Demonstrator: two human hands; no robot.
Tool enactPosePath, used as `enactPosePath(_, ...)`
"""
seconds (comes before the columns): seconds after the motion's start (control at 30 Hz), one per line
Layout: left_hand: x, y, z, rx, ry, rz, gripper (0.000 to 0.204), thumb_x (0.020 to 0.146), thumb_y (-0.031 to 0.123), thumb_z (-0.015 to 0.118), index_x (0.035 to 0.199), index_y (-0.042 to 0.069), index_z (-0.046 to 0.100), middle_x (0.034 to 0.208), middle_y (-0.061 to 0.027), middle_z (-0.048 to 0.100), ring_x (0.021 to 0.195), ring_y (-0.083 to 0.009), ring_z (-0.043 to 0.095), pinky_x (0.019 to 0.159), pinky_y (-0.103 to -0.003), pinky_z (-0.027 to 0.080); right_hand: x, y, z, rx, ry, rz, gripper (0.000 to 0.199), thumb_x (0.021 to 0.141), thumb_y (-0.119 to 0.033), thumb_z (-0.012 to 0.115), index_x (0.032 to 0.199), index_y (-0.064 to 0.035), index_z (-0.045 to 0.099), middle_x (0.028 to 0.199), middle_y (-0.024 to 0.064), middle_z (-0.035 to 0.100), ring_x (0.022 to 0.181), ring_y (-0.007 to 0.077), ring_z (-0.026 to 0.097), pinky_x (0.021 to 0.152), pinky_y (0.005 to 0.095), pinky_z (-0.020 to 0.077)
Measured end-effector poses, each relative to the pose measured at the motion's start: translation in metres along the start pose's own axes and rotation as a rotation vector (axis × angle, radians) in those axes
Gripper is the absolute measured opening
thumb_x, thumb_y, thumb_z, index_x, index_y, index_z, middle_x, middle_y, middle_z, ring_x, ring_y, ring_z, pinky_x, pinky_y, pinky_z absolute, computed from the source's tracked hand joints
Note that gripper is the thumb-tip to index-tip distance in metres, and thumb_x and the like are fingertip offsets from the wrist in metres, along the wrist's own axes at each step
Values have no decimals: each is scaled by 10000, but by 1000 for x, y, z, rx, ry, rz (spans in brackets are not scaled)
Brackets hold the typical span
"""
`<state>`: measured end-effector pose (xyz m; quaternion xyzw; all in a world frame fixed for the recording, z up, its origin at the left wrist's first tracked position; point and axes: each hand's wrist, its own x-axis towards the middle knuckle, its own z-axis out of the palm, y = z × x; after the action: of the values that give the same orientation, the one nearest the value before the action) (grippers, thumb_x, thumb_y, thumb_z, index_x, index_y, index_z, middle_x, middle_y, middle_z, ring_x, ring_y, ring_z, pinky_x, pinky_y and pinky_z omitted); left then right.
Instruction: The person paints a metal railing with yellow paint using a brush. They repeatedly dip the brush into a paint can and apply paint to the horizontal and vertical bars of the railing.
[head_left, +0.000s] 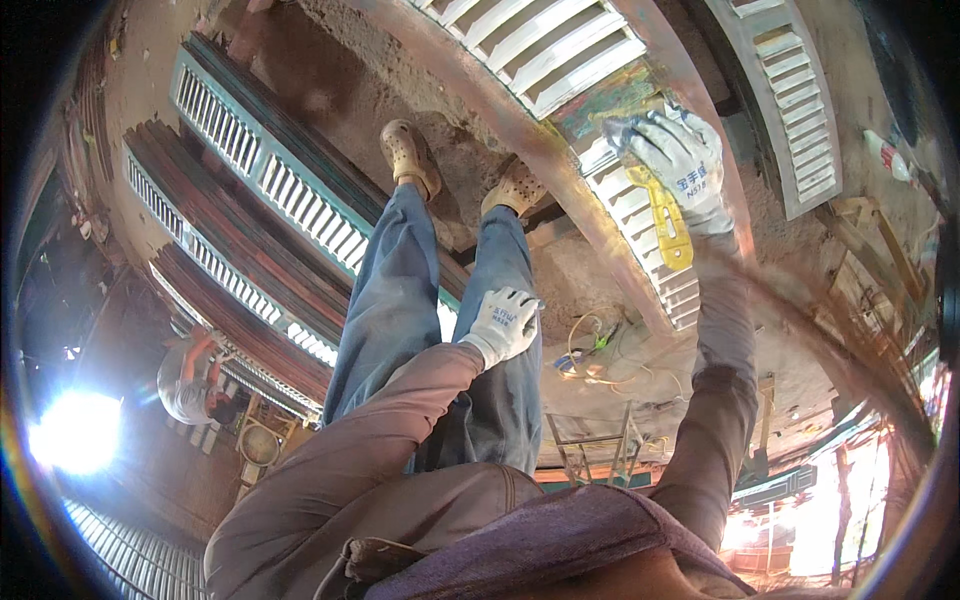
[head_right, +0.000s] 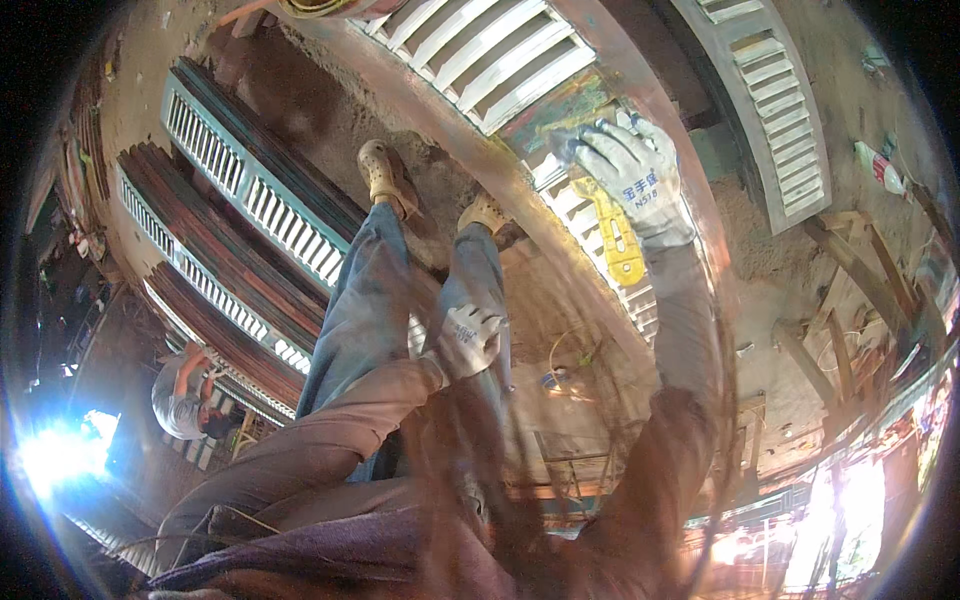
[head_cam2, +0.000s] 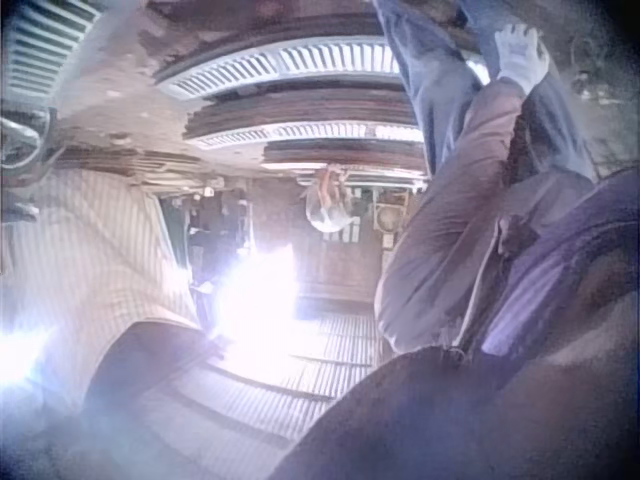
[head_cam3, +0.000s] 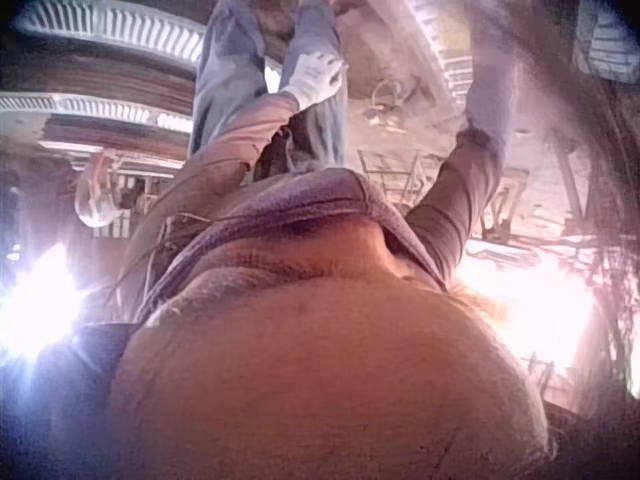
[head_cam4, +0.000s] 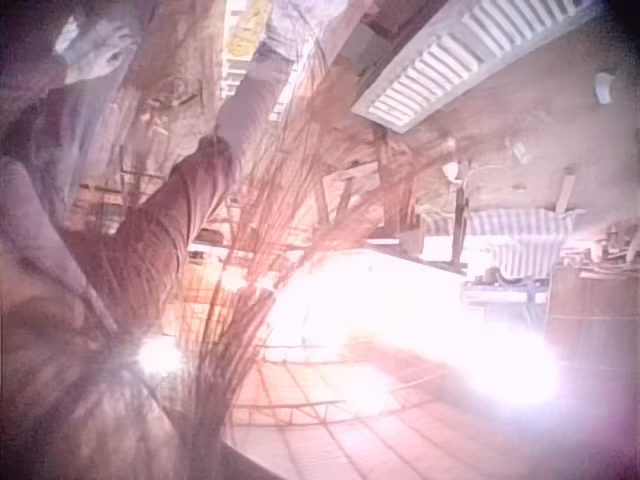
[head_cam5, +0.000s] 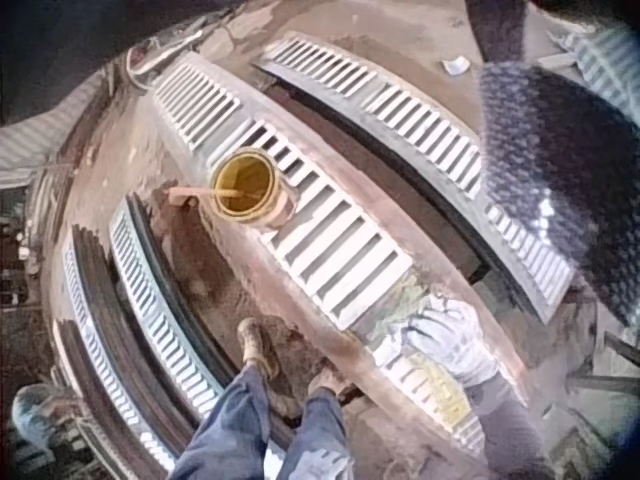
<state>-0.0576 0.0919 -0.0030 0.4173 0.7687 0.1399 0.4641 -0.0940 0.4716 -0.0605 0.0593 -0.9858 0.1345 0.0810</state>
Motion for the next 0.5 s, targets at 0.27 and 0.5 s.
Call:
enactPosePath(0.27, -1, -4, 11, 3, -30, -51, 226, 782, 228, 635, 991, 138, 642, 997, -35, 646, 961, -259, 596, 775, -449, 434, -14, -14, 38, -46, -157, 109, 334, 865, -222, 563, 1183, -255, 657, 1267, -58, 630, 1184, 111, 568, 1032, 376, 375)
enactPosePath(0.5, 1, -4, 12, -27, 7, -80, 231, 777, 240, 645, 986, 139, 648, 998, -36, 653, 992, -262, 598, 802, -456, 437, -16, -13, -6, 14, -59, 97, 277, 834, -194, 626, 1108, -223, 657, 1178, -48, 661, 1119, 98, 599, 1014, 379, 384)
